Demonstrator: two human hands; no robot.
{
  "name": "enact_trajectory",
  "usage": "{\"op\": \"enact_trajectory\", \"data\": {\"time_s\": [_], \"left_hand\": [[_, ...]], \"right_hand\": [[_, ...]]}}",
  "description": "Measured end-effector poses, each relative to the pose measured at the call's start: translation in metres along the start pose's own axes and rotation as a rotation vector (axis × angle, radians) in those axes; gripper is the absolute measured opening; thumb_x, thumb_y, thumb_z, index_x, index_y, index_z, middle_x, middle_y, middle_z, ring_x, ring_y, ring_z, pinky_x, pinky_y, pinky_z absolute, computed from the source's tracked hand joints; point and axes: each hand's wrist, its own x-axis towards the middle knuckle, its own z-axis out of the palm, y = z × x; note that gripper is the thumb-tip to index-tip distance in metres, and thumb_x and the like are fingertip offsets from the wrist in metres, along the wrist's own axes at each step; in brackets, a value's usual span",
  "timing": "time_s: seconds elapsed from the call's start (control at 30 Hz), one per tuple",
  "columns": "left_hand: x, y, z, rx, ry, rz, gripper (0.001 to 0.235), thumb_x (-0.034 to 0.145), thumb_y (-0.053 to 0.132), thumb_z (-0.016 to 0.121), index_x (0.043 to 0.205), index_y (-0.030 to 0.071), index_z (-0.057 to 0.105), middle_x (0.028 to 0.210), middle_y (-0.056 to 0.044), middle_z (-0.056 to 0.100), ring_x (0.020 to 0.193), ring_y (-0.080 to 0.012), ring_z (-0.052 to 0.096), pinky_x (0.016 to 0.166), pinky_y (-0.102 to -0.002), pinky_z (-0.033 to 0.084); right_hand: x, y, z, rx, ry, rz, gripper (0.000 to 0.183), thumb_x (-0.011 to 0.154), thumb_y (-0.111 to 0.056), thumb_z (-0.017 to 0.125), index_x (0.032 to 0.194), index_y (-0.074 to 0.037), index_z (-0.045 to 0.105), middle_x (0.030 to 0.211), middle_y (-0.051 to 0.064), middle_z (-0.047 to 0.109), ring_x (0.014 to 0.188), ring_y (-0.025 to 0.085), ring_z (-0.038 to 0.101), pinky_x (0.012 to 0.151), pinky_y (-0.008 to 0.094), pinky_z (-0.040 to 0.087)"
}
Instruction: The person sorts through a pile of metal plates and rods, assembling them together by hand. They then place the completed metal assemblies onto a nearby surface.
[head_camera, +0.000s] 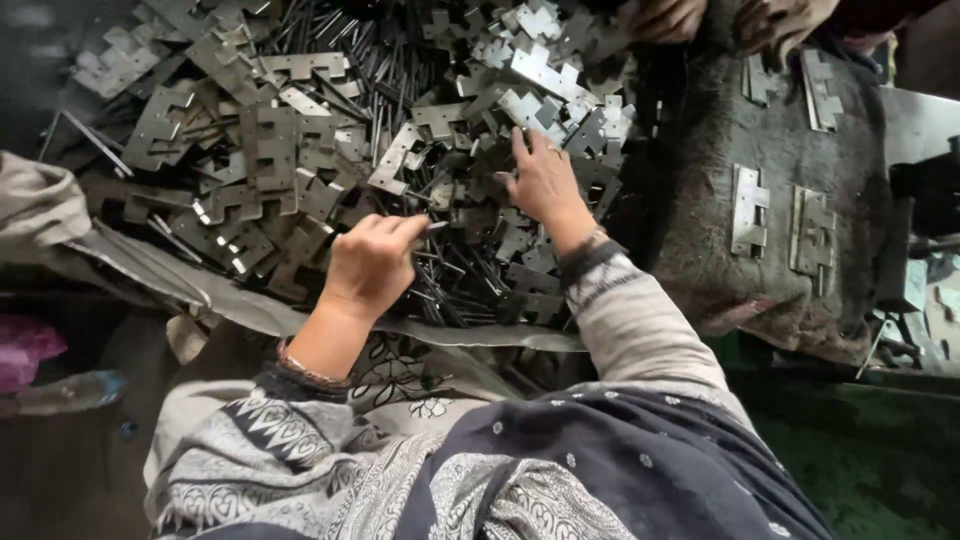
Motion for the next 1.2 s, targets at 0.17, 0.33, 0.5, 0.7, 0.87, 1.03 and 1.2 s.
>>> {"op": "enact_trajectory", "data": {"time_s": [0.17, 0.33, 0.5, 0.7, 0.87, 1.03, 1.2], "left_hand": [[0.008, 0.005, -0.033, -0.165, 0.252, 0.078, 0.018, 0.088, 0.006, 0.072, 0.106, 0.009, 0.069, 0.106, -0.01, 0.077, 0.095, -0.0285, 0.074, 0.082, -0.037, 0.061], [-0.001, -0.044, -0.032, -0.132, 0.094, -0.316, 0.049, 0.082, 0.007, 0.073, 0.131, 0.006, 0.073, 0.094, -0.013, 0.075, 0.081, -0.0311, 0.075, 0.076, -0.04, 0.061], [-0.042, -0.098, -0.024, -0.167, 0.035, -0.354, 0.021, 0.087, 0.012, 0.081, 0.108, 0.011, 0.079, 0.094, -0.011, 0.078, 0.083, -0.0259, 0.078, 0.078, -0.036, 0.063], [-0.057, -0.098, -0.047, -1.438, 0.211, -0.768, 0.038, 0.086, -0.001, 0.073, 0.122, -0.001, 0.06, 0.107, -0.014, 0.073, 0.093, -0.0287, 0.075, 0.077, -0.04, 0.064], [-0.027, -0.038, -0.057, -1.977, -0.033, -0.552, 0.072, 0.077, -0.013, 0.066, 0.144, 0.004, 0.048, 0.109, -0.01, 0.064, 0.108, -0.0228, 0.069, 0.101, -0.039, 0.061], [-0.007, -0.015, -0.018, -1.91, -0.033, -0.726, 0.044, 0.093, -0.001, 0.057, 0.137, 0.002, 0.061, 0.105, -0.011, 0.062, 0.098, -0.0229, 0.065, 0.097, -0.035, 0.06], [-0.045, -0.05, 0.046, 0.029, -0.333, 0.001, 0.031, 0.073, 0.009, 0.068, 0.103, 0.01, 0.073, 0.109, -0.014, 0.063, 0.105, -0.0341, 0.059, 0.085, -0.042, 0.053]], "right_hand": [[0.002, -0.02, 0.031, -0.136, -0.104, 0.02, 0.043, 0.081, -0.026, 0.079, 0.12, -0.01, 0.069, 0.122, 0.019, 0.059, 0.112, 0.041, 0.06, 0.096, 0.055, 0.045], [-0.027, -0.013, 0.036, -0.274, -0.066, -0.257, 0.04, 0.092, -0.016, 0.068, 0.127, 0.004, 0.064, 0.133, 0.023, 0.06, 0.114, 0.037, 0.064, 0.097, 0.045, 0.052], [-0.073, -0.01, 0.016, 0.073, -0.043, -0.346, 0.042, 0.093, -0.008, 0.066, 0.132, 0.007, 0.061, 0.135, 0.027, 0.062, 0.101, 0.038, 0.069, 0.087, 0.041, 0.057], [-0.117, 0.014, -0.029, 0.969, 0.112, 0.371, 0.018, 0.11, -0.006, 0.062, 0.125, 0.003, 0.067, 0.107, 0.013, 0.067, 0.094, 0.026, 0.065, 0.084, 0.038, 0.055], [-0.119, 0.032, -0.068, 2.034, 0.222, 1.078, 0.02, 0.101, -0.015, 0.054, 0.113, -0.001, 0.062, 0.096, 0.011, 0.069, 0.085, 0.027, 0.07, 0.079, 0.041, 0.062], [-0.144, 0.029, -0.063, 1.784, -0.101, 1.046, 0.028, 0.106, 0.0, 0.058, 0.134, 0.002, 0.06, 0.112, 0.013, 0.071, 0.097, 0.02, 0.069, 0.076, 0.027, 0.055], [-0.151, 0.011, -0.092, 1.748, -0.11, 0.972, 0.031, 0.102, -0.002, 0.056, 0.132, 0.005, 0.052, 0.114, 0.018, 0.067, 0.105, 0.03, 0.074, 0.084, 0.032, 0.062]]}}
